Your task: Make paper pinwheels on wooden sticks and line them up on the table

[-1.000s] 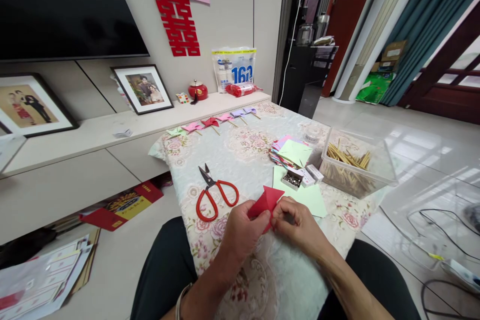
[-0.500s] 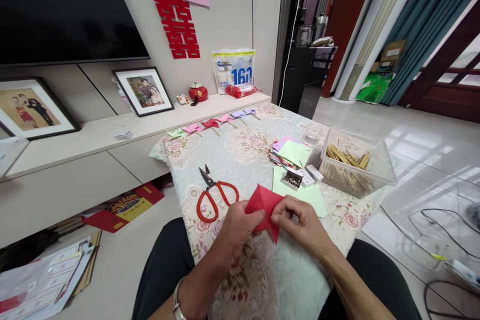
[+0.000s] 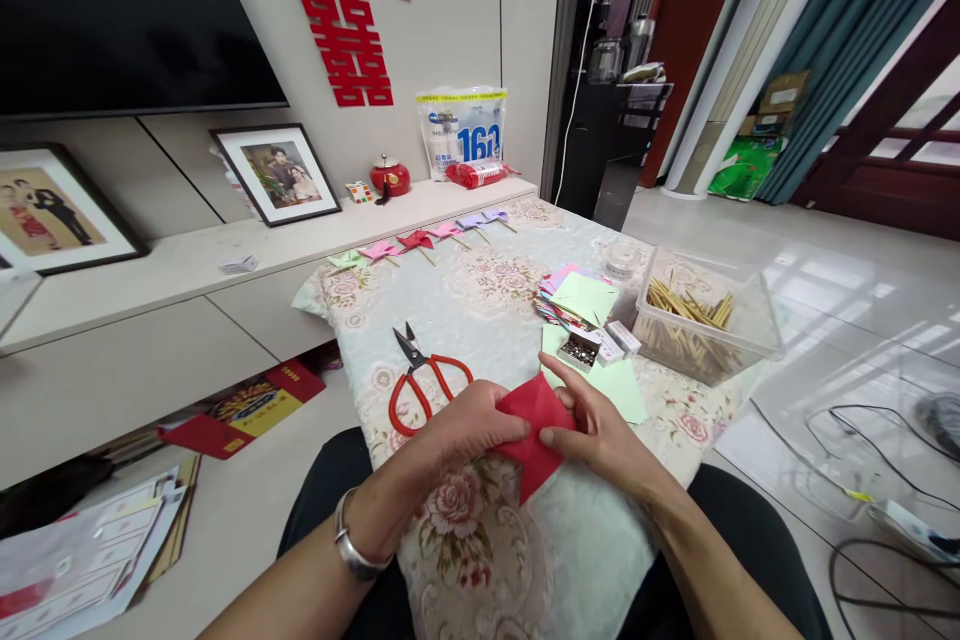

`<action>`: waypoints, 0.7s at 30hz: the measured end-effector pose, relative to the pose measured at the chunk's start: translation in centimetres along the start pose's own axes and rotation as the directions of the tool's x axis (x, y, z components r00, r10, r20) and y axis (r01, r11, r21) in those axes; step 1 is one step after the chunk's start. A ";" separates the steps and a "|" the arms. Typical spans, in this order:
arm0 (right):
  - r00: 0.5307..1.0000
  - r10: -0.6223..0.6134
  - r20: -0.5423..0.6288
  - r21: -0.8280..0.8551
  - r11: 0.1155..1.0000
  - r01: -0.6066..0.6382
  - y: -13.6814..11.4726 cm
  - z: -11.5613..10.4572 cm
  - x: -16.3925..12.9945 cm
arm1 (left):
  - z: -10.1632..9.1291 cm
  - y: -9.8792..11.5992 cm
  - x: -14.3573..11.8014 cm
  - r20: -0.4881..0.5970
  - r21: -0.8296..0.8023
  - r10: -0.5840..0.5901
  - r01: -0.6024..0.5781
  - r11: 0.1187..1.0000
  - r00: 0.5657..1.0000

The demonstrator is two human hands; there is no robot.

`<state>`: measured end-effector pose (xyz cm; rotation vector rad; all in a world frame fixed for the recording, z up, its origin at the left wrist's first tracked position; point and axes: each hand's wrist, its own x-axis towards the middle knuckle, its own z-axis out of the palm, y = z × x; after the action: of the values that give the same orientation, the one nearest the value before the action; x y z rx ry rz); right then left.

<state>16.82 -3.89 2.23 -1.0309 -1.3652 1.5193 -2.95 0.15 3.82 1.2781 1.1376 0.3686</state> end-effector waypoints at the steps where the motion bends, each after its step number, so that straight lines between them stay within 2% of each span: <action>1: 1.000 0.000 -0.001 -0.010 1.000 0.000 0.1 0.1 0.0 | -0.1 0.0 0.1 0.001 0.039 0.004 -0.004 0.999 1.000; 4: 1.000 -0.002 0.004 -0.013 1.000 0.002 0.5 0.1 0.1 | -0.2 0.3 0.3 -0.012 0.133 0.008 -0.006 0.991 1.000; 9: 1.000 -0.013 -0.008 -0.010 1.000 0.013 0.7 0.5 0.3 | 0.0 0.6 0.3 -0.030 0.200 0.044 -0.037 0.979 0.999; 18: 0.998 0.000 -0.065 -0.018 1.000 -0.001 0.5 0.7 0.6 | 0.2 0.9 0.2 -0.058 0.117 0.077 -0.070 0.991 0.995; 21: 0.998 0.005 -0.068 -0.016 1.000 -0.007 0.4 0.7 0.7 | 0.2 1.0 0.2 -0.067 0.161 0.071 -0.059 0.985 0.995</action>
<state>15.89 -3.47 1.81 -1.0882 -1.3299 1.4662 -2.35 0.47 4.56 1.4544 1.2077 0.3812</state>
